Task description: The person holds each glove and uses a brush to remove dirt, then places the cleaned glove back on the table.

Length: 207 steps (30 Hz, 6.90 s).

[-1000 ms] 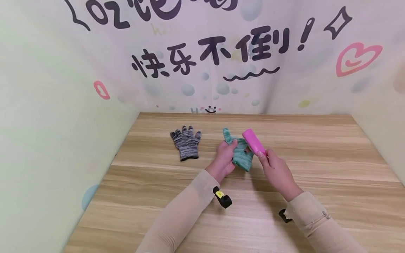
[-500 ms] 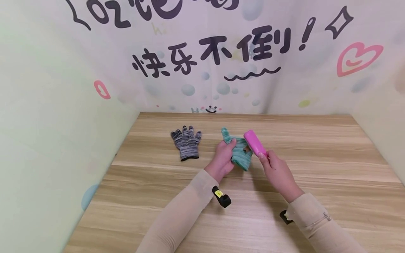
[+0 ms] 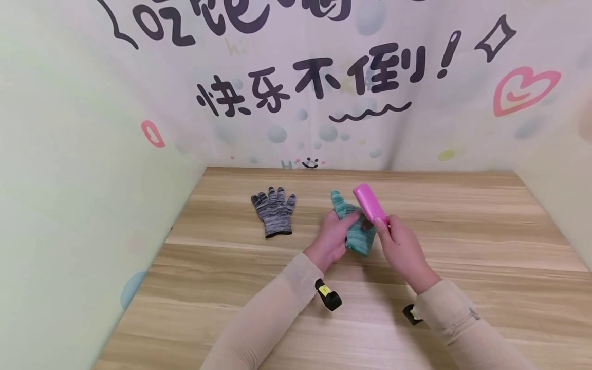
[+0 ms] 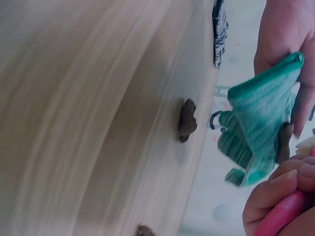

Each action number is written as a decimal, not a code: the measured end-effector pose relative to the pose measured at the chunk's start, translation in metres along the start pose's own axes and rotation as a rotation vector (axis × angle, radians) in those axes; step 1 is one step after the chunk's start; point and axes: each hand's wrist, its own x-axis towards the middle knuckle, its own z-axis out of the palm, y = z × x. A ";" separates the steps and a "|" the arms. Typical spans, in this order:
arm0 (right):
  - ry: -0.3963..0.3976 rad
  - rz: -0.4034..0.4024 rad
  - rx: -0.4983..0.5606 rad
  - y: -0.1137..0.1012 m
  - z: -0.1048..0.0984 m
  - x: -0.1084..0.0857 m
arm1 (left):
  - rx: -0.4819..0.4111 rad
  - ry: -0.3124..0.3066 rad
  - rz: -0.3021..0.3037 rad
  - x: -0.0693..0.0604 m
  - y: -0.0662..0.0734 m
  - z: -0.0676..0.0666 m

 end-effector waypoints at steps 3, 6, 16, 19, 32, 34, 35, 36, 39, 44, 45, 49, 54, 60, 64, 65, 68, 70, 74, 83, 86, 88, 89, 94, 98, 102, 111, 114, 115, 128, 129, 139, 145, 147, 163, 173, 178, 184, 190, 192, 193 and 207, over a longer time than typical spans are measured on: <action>0.011 -0.010 0.009 -0.004 0.003 0.001 | 0.008 -0.005 0.004 0.000 -0.001 0.002; 0.019 -0.018 0.018 -0.005 0.006 0.002 | 0.035 -0.007 0.008 -0.001 -0.003 0.004; 0.001 -0.022 0.006 -0.001 0.010 0.000 | 0.038 -0.045 0.003 -0.001 -0.006 0.006; -0.014 -0.018 -0.021 0.002 0.009 -0.002 | 0.030 -0.038 0.000 -0.001 -0.006 0.006; -0.019 -0.025 -0.068 0.012 0.007 -0.004 | -0.006 0.014 0.005 -0.001 -0.004 0.006; -0.020 -0.025 -0.067 0.012 0.007 -0.004 | 0.000 0.025 0.001 -0.002 -0.003 0.006; -0.019 -0.026 -0.071 0.012 0.007 -0.004 | -0.001 0.030 0.000 -0.002 -0.002 0.006; -0.017 -0.027 -0.073 0.012 0.006 -0.004 | -0.002 0.035 -0.002 -0.002 -0.002 0.006; -0.014 -0.028 -0.079 0.012 0.006 -0.004 | -0.008 0.047 0.005 -0.001 0.000 0.004; -0.009 -0.021 -0.085 0.014 0.005 -0.005 | -0.037 0.037 0.014 0.000 0.001 0.001; -0.011 -0.020 -0.083 0.015 0.005 -0.005 | -0.041 0.038 0.008 0.001 0.001 0.001; -0.016 -0.019 -0.081 0.017 0.005 -0.004 | -0.036 0.034 -0.003 0.001 0.001 -0.001; -0.012 -0.018 -0.091 0.017 0.005 -0.004 | -0.040 0.027 -0.012 0.002 0.001 -0.002; -0.012 -0.018 -0.085 0.017 0.003 -0.005 | -0.034 0.037 -0.014 0.002 0.002 -0.002; -0.007 -0.021 -0.086 0.017 0.002 -0.006 | -0.021 0.030 -0.019 0.001 0.001 -0.004; -0.006 -0.020 -0.086 0.018 0.002 -0.006 | -0.025 0.029 -0.021 0.001 0.001 -0.004; -0.014 0.003 -0.076 0.020 0.001 -0.006 | -0.040 0.032 -0.026 0.001 0.002 -0.007; -0.017 0.020 -0.066 0.022 -0.001 -0.006 | -0.055 0.032 -0.036 0.000 0.003 -0.009; -0.010 0.032 -0.043 0.024 -0.002 -0.005 | -0.051 0.035 -0.051 -0.001 0.004 -0.011; -0.009 0.003 -0.008 0.010 0.005 -0.003 | -0.087 0.027 -0.014 0.002 -0.003 -0.003; -0.013 -0.006 -0.005 0.005 0.009 -0.003 | -0.113 0.022 -0.013 0.002 -0.004 0.001; -0.023 -0.011 -0.004 0.002 0.011 -0.003 | -0.126 0.022 -0.021 0.001 -0.004 0.004; -0.030 -0.012 -0.005 0.001 0.012 -0.004 | -0.128 0.020 -0.025 0.000 -0.003 0.005; -0.043 -0.022 -0.029 0.001 0.015 -0.003 | -0.137 -0.003 -0.037 -0.002 -0.002 0.005; -0.030 -0.033 -0.072 0.007 0.016 -0.002 | -0.137 -0.003 -0.047 -0.001 -0.002 0.002; -0.033 -0.031 -0.097 0.012 0.015 -0.001 | -0.134 -0.005 -0.048 0.000 -0.003 0.000; -0.030 -0.017 -0.113 0.014 0.008 -0.001 | -0.136 0.011 -0.053 0.000 -0.001 -0.002; -0.030 -0.015 -0.115 0.015 0.007 -0.001 | -0.124 0.015 -0.055 -0.001 0.000 -0.002; -0.031 -0.014 -0.115 0.015 0.007 -0.001 | -0.120 0.015 -0.054 -0.001 0.000 -0.003; -0.023 -0.018 -0.118 0.023 0.005 -0.002 | -0.093 0.015 -0.055 -0.001 0.001 -0.009; -0.022 -0.019 -0.117 0.023 0.004 -0.002 | -0.092 0.014 -0.057 -0.001 0.001 -0.009; -0.018 -0.022 -0.129 0.024 0.001 -0.002 | -0.085 0.010 -0.055 -0.001 0.003 -0.008; -0.010 -0.026 -0.133 0.026 0.001 -0.002 | -0.080 -0.011 -0.027 -0.004 0.003 -0.008; -0.003 -0.027 -0.136 0.027 0.000 -0.003 | -0.076 -0.016 -0.025 -0.005 0.004 -0.008; -0.021 0.017 -0.091 0.029 -0.002 -0.003 | -0.071 0.010 -0.047 -0.001 0.000 -0.008; -0.018 0.023 0.003 0.016 -0.004 -0.001 | 0.029 -0.009 -0.024 -0.001 -0.003 -0.008; -0.011 0.024 -0.005 0.010 -0.005 0.002 | 0.065 -0.038 -0.049 -0.003 -0.002 -0.008; -0.017 0.026 -0.008 0.012 -0.002 0.004 | 0.043 -0.072 -0.046 -0.003 -0.003 -0.007; -0.026 0.017 -0.010 0.015 0.002 0.003 | 0.023 -0.062 -0.050 -0.003 -0.002 -0.004; -0.021 0.019 -0.019 0.015 0.002 0.002 | 0.020 -0.046 -0.055 -0.003 -0.002 -0.002; -0.021 0.021 -0.019 0.016 0.002 0.002 | 0.014 -0.040 -0.052 -0.003 -0.002 -0.002; -0.047 0.030 -0.033 0.018 0.007 -0.003 | -0.073 0.047 0.003 0.005 -0.002 -0.002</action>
